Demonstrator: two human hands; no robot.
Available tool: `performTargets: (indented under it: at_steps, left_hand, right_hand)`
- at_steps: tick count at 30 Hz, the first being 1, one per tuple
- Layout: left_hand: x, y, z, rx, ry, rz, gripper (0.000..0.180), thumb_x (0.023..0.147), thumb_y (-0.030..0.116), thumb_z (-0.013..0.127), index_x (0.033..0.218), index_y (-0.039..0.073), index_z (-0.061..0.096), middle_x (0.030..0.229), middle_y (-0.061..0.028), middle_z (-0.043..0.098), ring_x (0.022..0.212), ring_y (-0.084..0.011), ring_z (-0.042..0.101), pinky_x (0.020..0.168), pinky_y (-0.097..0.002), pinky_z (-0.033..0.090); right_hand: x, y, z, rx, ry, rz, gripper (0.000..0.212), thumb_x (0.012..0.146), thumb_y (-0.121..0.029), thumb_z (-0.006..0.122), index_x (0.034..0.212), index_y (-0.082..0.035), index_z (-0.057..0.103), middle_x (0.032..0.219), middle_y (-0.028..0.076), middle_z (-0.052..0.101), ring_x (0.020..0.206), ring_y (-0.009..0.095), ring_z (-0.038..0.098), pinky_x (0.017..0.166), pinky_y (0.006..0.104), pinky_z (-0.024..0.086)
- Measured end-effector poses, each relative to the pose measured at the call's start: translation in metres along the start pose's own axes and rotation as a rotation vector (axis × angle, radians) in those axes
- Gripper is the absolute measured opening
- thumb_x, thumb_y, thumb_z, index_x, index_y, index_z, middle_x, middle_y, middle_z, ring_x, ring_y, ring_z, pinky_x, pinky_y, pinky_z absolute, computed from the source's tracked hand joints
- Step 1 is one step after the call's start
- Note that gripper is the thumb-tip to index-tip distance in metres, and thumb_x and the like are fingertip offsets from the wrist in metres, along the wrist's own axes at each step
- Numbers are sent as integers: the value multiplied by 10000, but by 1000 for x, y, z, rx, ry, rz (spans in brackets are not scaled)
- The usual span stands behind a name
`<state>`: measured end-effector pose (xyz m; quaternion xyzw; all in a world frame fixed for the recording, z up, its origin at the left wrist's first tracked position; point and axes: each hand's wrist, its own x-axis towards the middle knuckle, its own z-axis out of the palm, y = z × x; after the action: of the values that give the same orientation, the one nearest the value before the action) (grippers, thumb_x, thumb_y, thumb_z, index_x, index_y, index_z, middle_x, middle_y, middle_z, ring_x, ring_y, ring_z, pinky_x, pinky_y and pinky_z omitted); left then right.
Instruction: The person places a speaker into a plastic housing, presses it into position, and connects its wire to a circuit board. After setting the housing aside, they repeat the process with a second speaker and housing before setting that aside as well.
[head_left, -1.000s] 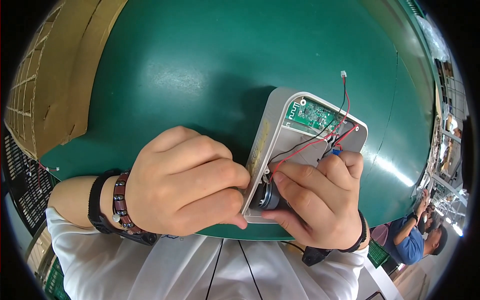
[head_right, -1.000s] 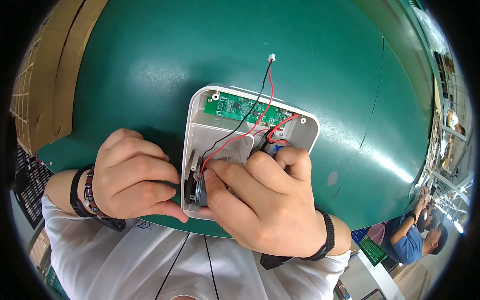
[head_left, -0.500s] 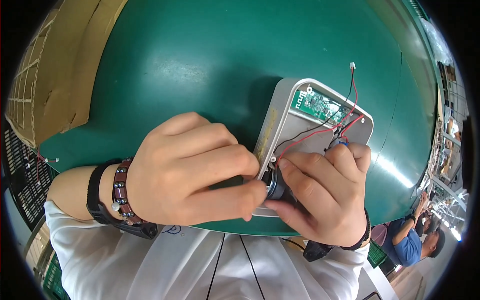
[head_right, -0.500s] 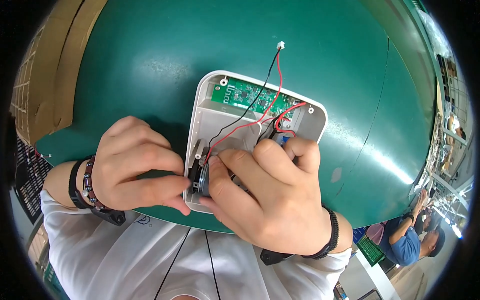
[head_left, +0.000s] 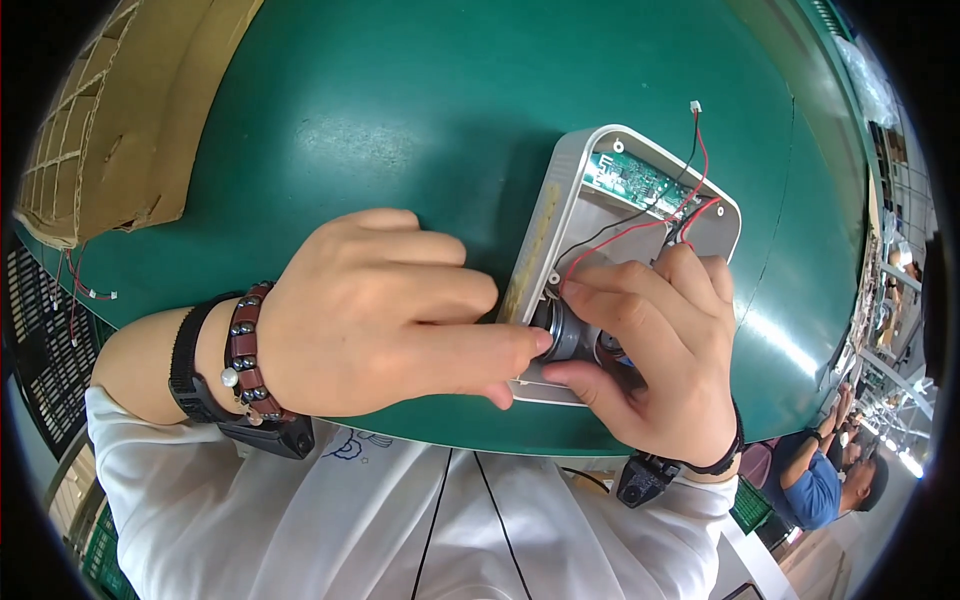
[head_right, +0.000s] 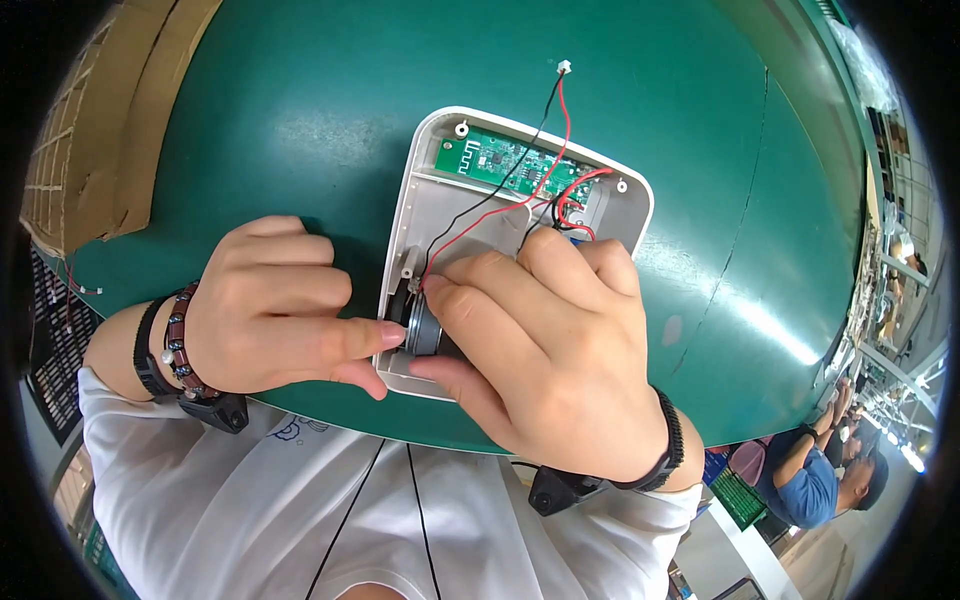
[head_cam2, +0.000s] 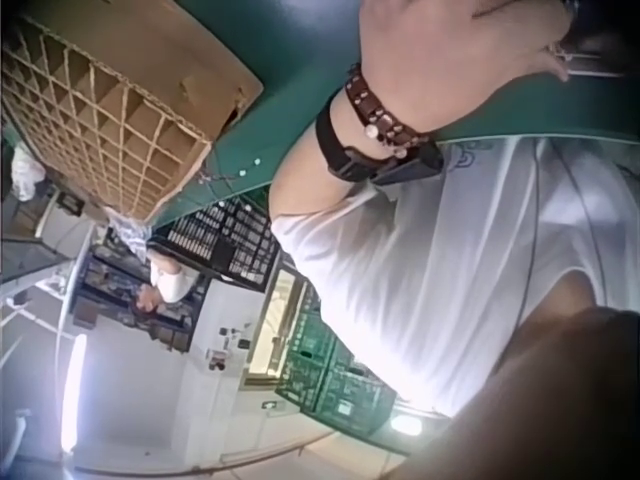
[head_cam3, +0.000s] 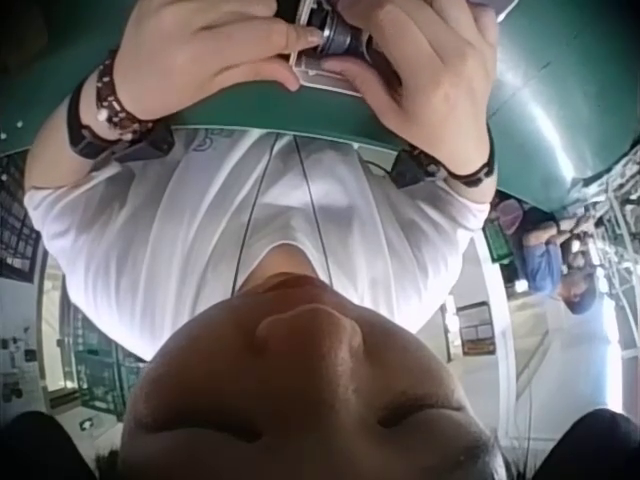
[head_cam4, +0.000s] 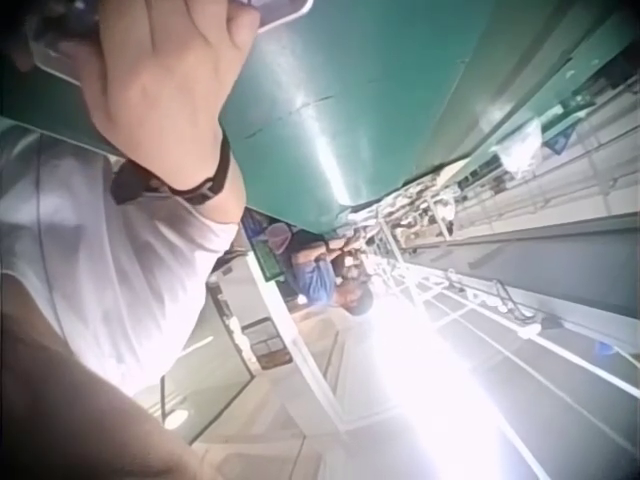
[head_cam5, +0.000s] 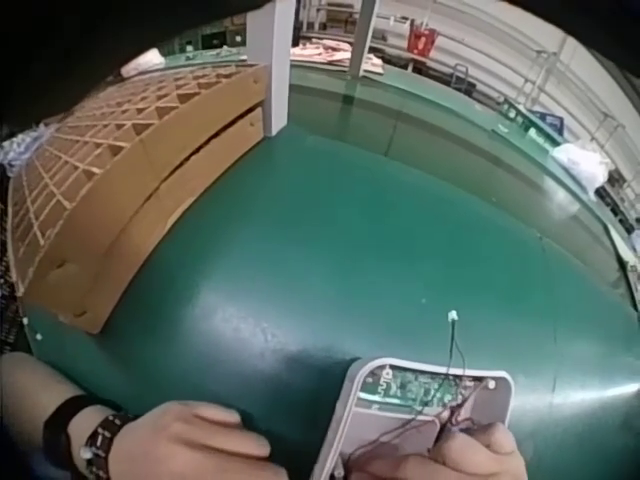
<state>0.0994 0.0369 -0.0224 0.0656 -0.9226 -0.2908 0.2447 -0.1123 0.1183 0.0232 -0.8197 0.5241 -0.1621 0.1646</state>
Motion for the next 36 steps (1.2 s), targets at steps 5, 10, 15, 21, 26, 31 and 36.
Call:
performTargets:
  at_steps: [5, 10, 15, 21, 26, 31, 36]
  left_hand:
    - [4, 7, -5, -68, -36, -145, 227, 679, 298, 707, 857, 174, 641, 515, 40, 457, 457, -138, 478, 404, -272, 327]
    - [6, 5, -11, -47, -72, -140, 350, 688, 385, 711, 937, 147, 652, 469, 29, 403, 376, -150, 415, 370, -285, 313]
    - [10, 7, -17, 13, -136, -169, 306, 727, 393, 678, 914, 153, 648, 481, 10, 442, 403, -163, 483, 369, -299, 357]
    - [13, 14, -13, 154, -136, -126, 295, 749, 403, 647, 910, 157, 634, 532, 1, 489, 471, -178, 542, 400, -318, 391]
    - [23, 25, -18, 190, -176, -188, 290, 761, 370, 649, 921, 132, 604, 705, -27, 541, 547, -213, 551, 457, -330, 415]
    - [54, 10, -9, 196, 175, -70, 274, 782, 246, 660, 959, 69, 549, 865, -82, 529, 713, -253, 540, 589, -338, 436]
    - [61, -25, 12, 25, 381, -152, 335, 792, 145, 635, 1057, 28, 467, 961, -106, 515, 892, -255, 505, 713, -326, 424]
  right_hand:
    - [3, 0, -3, 30, 7, 25, 441, 533, -301, 770, 870, -69, 605, 865, 17, 621, 686, 206, 462, 650, 325, 284]
    - [9, 0, -7, 19, -15, 32, 359, 563, -263, 743, 846, -91, 604, 856, -9, 586, 704, 174, 471, 646, 307, 276]
    - [12, 0, -12, 14, -31, 25, 423, 540, -284, 776, 868, -78, 607, 870, -14, 608, 706, 191, 483, 672, 318, 285]
    - [5, 7, -4, 47, 89, -41, 339, 605, -215, 749, 881, -78, 608, 880, -3, 606, 730, 210, 497, 659, 320, 331]
    - [6, 22, -23, -168, 348, -111, 231, 668, -112, 695, 881, -82, 608, 884, 17, 593, 757, 224, 509, 635, 323, 373]
    - [33, 56, -38, -355, 477, -109, 186, 695, -56, 656, 871, -95, 609, 811, 28, 560, 749, 218, 517, 634, 322, 372]
    - [45, 68, -41, -358, 385, -169, 187, 691, -46, 647, 864, -104, 608, 750, 29, 533, 724, 199, 514, 637, 316, 359]
